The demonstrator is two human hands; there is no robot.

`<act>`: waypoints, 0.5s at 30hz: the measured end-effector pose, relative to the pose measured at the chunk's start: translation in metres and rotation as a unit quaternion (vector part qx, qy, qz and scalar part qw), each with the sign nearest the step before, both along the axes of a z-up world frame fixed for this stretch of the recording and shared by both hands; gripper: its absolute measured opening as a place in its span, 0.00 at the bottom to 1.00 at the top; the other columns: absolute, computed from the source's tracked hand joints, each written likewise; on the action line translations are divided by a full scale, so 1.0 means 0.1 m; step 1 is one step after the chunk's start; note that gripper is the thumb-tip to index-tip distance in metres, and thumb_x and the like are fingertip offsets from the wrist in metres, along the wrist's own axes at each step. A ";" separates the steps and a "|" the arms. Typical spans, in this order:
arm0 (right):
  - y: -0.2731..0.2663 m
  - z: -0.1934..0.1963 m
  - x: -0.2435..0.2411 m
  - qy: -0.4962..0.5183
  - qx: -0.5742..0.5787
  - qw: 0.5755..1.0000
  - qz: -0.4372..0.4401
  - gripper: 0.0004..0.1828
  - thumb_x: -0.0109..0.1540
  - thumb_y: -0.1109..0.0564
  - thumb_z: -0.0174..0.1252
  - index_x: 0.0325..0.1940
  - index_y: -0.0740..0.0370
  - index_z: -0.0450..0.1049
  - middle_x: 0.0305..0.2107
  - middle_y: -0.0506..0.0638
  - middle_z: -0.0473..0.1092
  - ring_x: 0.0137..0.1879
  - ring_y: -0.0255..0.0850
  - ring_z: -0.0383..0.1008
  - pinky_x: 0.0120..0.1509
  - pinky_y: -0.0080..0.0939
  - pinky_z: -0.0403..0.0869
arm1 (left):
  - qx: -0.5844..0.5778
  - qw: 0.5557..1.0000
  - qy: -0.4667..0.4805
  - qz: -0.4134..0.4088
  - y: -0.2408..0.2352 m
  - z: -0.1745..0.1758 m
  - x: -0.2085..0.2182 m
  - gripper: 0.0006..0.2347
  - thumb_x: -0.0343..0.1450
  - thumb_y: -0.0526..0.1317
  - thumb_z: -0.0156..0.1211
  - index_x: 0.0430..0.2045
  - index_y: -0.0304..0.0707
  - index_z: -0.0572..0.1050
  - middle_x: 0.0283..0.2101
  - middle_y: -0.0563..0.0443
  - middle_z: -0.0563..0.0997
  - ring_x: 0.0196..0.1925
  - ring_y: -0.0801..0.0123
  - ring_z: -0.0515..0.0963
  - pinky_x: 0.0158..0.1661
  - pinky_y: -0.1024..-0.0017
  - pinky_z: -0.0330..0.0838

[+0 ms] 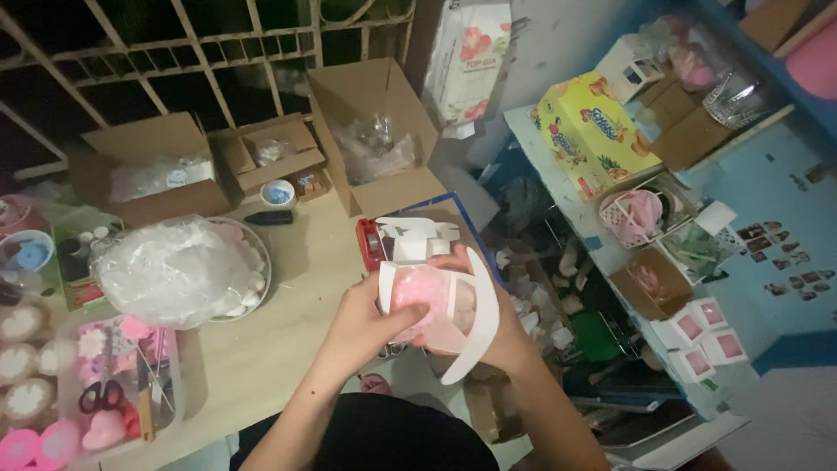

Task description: Packaging flower-shaped candles into individual boxes and shipping containers.

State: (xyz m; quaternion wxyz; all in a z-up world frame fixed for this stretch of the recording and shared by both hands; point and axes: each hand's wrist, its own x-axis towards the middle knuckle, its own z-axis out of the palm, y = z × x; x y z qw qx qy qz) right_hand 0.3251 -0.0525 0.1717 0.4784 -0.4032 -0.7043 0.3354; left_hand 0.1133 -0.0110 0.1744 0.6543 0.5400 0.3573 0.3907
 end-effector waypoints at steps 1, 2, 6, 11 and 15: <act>0.00 0.02 -0.01 0.009 -0.008 1.000 -0.005 0.70 0.44 0.54 0.85 0.80 0.63 0.48 0.63 0.58 0.69 0.68 0.46 0.72 0.71 0.45 0.75 | 0.008 1.000 0.005 0.002 0.00 -0.04 0.01 0.16 0.64 0.36 0.68 0.43 0.28 0.78 0.38 0.49 0.85 0.39 0.75 0.82 0.42 0.73 0.78; 0.00 0.09 -0.03 0.009 -0.010 1.000 -0.004 0.70 0.44 0.54 0.85 0.80 0.63 0.48 0.63 0.58 0.69 0.68 0.46 0.72 0.71 0.45 0.75 | 0.006 1.000 0.005 0.003 0.00 -0.01 0.02 0.16 0.64 0.36 0.68 0.43 0.28 0.78 0.38 0.49 0.85 0.39 0.75 0.82 0.42 0.73 0.78; 0.05 0.29 -0.12 -0.231 0.079 0.969 -0.043 0.64 0.38 0.44 0.83 0.71 0.62 0.58 0.60 0.61 0.68 0.66 0.54 0.70 0.69 0.48 0.69 | -0.021 0.999 0.034 0.025 -0.01 -0.03 0.13 0.18 0.64 0.36 0.66 0.48 0.29 0.75 0.37 0.48 0.84 0.36 0.73 0.82 0.37 0.70 0.79; 0.26 0.25 -0.34 -0.330 0.054 0.942 0.017 0.64 0.43 0.39 0.79 0.72 0.67 0.53 0.62 0.67 0.63 0.66 0.63 0.65 0.68 0.57 0.64 | 0.159 0.975 -0.016 0.157 -0.05 -0.49 0.17 0.20 0.75 0.40 0.61 0.59 0.28 0.69 0.50 0.41 0.80 0.49 0.68 0.79 0.49 0.70 0.76; 0.40 0.14 -0.61 -0.352 0.057 0.932 0.061 0.65 0.40 0.44 0.76 0.73 0.66 0.51 0.63 0.67 0.62 0.67 0.63 0.62 0.67 0.57 0.64 | -0.025 0.989 -0.017 0.143 -0.15 -0.32 -0.14 0.23 0.74 0.52 0.49 0.56 0.32 0.66 0.49 0.41 0.77 0.46 0.66 0.80 0.40 0.72 0.74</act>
